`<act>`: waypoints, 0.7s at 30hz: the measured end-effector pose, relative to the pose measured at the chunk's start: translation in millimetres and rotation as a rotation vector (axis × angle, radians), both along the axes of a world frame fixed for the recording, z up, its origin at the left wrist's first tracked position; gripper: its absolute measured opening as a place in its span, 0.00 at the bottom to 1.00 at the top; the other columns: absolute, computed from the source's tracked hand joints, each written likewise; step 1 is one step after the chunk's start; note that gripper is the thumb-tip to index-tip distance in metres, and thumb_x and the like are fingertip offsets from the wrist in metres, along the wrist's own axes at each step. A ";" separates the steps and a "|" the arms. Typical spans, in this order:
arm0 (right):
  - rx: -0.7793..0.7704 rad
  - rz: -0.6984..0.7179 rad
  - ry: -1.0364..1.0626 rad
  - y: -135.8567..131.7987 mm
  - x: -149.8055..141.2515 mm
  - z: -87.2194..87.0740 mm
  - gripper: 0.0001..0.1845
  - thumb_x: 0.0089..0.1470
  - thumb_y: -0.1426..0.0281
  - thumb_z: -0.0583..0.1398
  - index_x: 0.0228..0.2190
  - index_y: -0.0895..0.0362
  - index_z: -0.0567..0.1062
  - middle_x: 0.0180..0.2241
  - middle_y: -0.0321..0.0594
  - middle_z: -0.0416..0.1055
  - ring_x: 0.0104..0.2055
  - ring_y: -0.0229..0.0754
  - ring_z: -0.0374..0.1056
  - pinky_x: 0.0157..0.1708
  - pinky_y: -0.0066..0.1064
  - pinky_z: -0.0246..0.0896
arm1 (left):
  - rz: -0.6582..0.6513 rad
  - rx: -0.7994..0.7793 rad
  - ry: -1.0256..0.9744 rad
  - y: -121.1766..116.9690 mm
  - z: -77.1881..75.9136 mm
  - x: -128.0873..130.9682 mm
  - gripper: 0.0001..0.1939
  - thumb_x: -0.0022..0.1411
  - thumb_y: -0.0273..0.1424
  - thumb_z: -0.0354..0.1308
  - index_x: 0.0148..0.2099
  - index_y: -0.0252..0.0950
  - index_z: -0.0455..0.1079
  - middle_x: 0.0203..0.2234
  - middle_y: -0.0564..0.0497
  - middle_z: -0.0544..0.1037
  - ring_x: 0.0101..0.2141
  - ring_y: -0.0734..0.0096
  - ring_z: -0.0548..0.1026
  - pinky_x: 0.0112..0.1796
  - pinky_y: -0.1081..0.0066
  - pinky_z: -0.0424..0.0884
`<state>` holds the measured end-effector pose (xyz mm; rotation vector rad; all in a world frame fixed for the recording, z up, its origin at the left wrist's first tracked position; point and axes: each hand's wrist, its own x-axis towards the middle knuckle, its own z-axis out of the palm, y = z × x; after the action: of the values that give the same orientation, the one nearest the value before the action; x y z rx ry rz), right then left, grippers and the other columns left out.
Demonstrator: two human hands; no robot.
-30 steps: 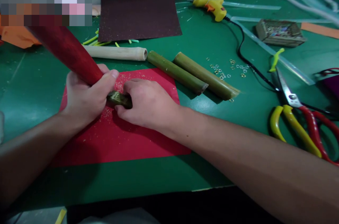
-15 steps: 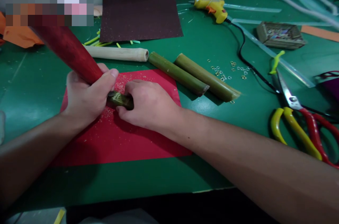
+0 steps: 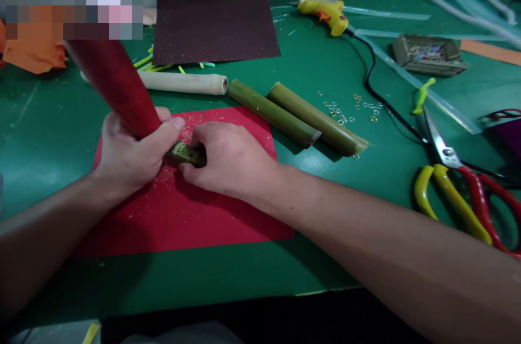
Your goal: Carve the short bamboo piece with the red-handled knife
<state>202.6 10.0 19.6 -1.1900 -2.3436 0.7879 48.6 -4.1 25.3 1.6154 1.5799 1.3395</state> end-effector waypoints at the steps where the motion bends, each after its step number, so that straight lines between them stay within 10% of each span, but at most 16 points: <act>1: 0.008 -0.005 -0.006 0.2 0.2 -0.5 0.10 0.47 0.65 0.63 0.30 0.59 0.75 0.27 0.37 0.72 0.27 0.36 0.63 0.27 0.30 0.50 | 0.017 0.016 -0.015 0.0 -0.9 -0.9 0.19 0.55 0.28 0.61 0.18 0.38 0.56 0.14 0.57 0.57 0.18 0.78 0.56 0.19 0.73 0.57; 21: 0.027 -0.017 -0.012 0.8 -0.4 0.1 0.11 0.46 0.65 0.64 0.30 0.59 0.75 0.28 0.37 0.73 0.27 0.36 0.63 0.27 0.29 0.50 | 0.067 0.062 0.029 3.7 -6.5 -1.7 0.18 0.57 0.34 0.63 0.19 0.38 0.62 0.15 0.55 0.63 0.20 0.74 0.62 0.20 0.72 0.61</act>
<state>202.3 10.9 19.7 -1.2054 -2.3430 0.7428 46.9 -0.4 18.9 1.6388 1.6373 1.4183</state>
